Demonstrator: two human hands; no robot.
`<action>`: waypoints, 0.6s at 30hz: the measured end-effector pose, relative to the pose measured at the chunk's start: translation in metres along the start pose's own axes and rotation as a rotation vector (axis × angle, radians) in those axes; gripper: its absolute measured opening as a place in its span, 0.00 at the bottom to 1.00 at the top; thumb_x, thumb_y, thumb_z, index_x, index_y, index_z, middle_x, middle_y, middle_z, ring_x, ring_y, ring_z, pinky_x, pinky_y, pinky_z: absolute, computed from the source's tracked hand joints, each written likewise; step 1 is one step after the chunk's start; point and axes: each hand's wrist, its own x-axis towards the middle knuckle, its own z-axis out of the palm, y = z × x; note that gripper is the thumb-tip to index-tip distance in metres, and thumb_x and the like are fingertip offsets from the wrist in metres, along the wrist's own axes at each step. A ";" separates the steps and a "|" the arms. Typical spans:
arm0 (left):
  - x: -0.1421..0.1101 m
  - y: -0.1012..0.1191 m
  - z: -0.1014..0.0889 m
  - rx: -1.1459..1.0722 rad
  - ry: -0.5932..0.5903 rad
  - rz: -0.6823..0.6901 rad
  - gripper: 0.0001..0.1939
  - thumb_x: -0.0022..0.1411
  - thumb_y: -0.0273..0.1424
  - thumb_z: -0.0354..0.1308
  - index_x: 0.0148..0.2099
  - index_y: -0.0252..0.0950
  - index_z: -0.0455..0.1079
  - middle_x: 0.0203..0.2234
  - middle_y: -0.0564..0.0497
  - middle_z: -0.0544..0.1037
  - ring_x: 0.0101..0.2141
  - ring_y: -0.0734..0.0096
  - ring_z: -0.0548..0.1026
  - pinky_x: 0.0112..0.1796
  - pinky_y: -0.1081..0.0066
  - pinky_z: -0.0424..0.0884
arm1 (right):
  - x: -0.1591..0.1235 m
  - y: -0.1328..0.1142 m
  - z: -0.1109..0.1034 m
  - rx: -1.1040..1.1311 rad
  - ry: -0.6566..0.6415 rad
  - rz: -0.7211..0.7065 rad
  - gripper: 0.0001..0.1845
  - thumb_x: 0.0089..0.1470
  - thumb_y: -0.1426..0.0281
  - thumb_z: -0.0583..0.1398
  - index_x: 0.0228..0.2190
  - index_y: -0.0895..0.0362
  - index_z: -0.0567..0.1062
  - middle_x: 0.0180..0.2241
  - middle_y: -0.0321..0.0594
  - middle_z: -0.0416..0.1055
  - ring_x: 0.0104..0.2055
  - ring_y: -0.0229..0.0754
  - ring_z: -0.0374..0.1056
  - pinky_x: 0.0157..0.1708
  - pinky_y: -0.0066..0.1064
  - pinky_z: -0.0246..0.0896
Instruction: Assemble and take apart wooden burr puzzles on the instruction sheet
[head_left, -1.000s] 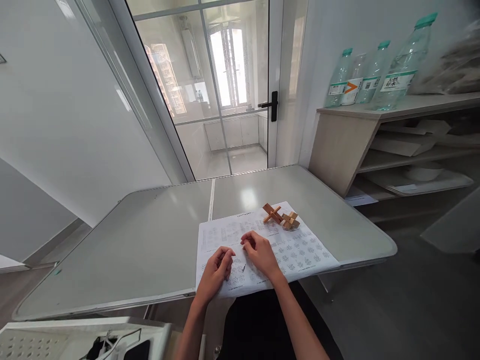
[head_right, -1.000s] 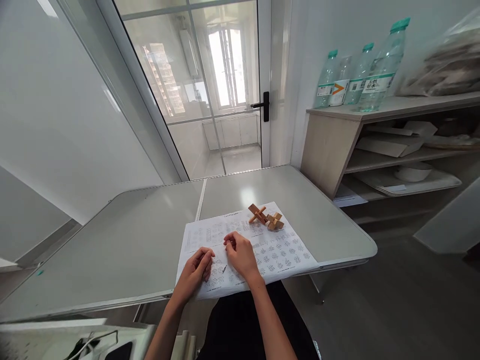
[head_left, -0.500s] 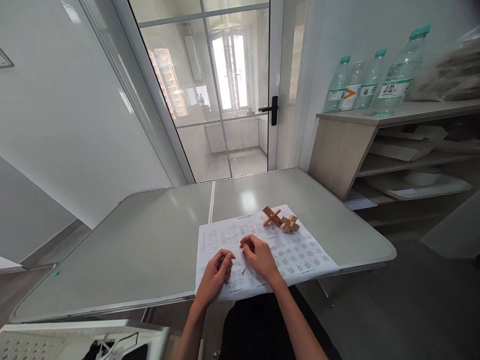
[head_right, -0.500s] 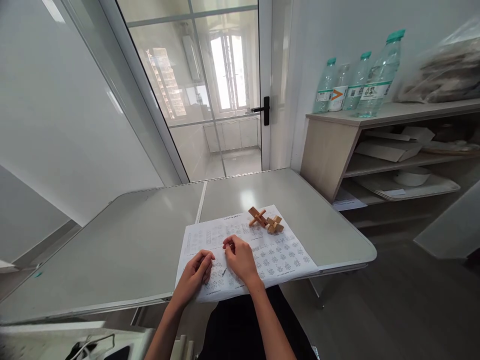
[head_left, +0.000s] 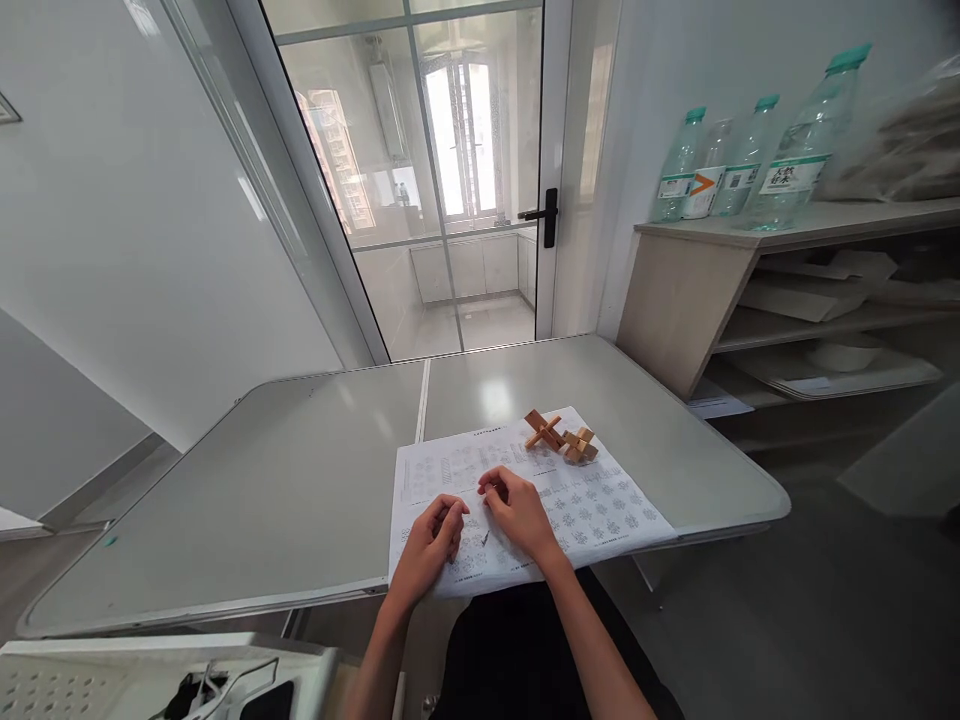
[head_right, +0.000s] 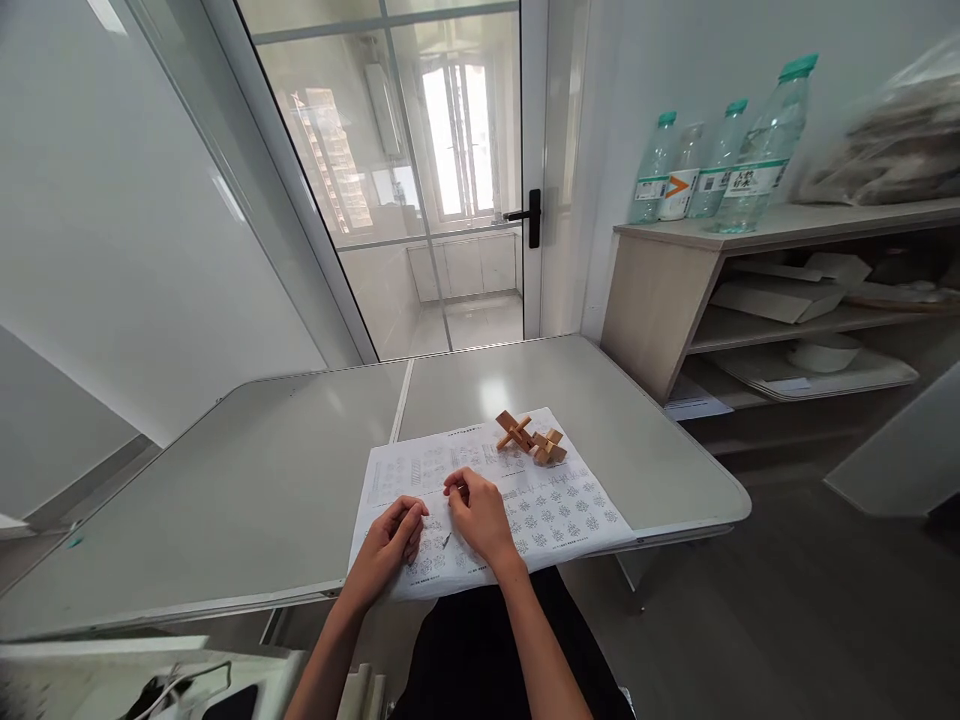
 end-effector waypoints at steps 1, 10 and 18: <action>0.000 -0.001 0.000 -0.003 -0.005 0.001 0.22 0.71 0.52 0.55 0.43 0.37 0.68 0.22 0.60 0.60 0.22 0.76 0.58 0.25 0.75 0.61 | 0.000 0.000 0.000 -0.001 0.001 -0.001 0.08 0.59 0.71 0.56 0.36 0.53 0.76 0.36 0.39 0.81 0.37 0.45 0.78 0.41 0.35 0.69; 0.001 -0.002 0.000 -0.021 -0.019 0.006 0.22 0.70 0.53 0.55 0.43 0.38 0.67 0.23 0.60 0.59 0.22 0.77 0.58 0.25 0.75 0.60 | 0.001 -0.001 0.000 0.009 0.013 0.016 0.08 0.60 0.71 0.56 0.36 0.53 0.76 0.35 0.39 0.82 0.36 0.45 0.78 0.40 0.35 0.69; 0.001 -0.001 0.000 -0.015 -0.011 0.007 0.22 0.69 0.53 0.56 0.42 0.37 0.68 0.23 0.59 0.60 0.22 0.77 0.58 0.24 0.76 0.60 | 0.001 -0.001 0.000 0.017 0.013 0.019 0.08 0.60 0.69 0.56 0.36 0.53 0.76 0.35 0.39 0.82 0.36 0.45 0.78 0.40 0.35 0.70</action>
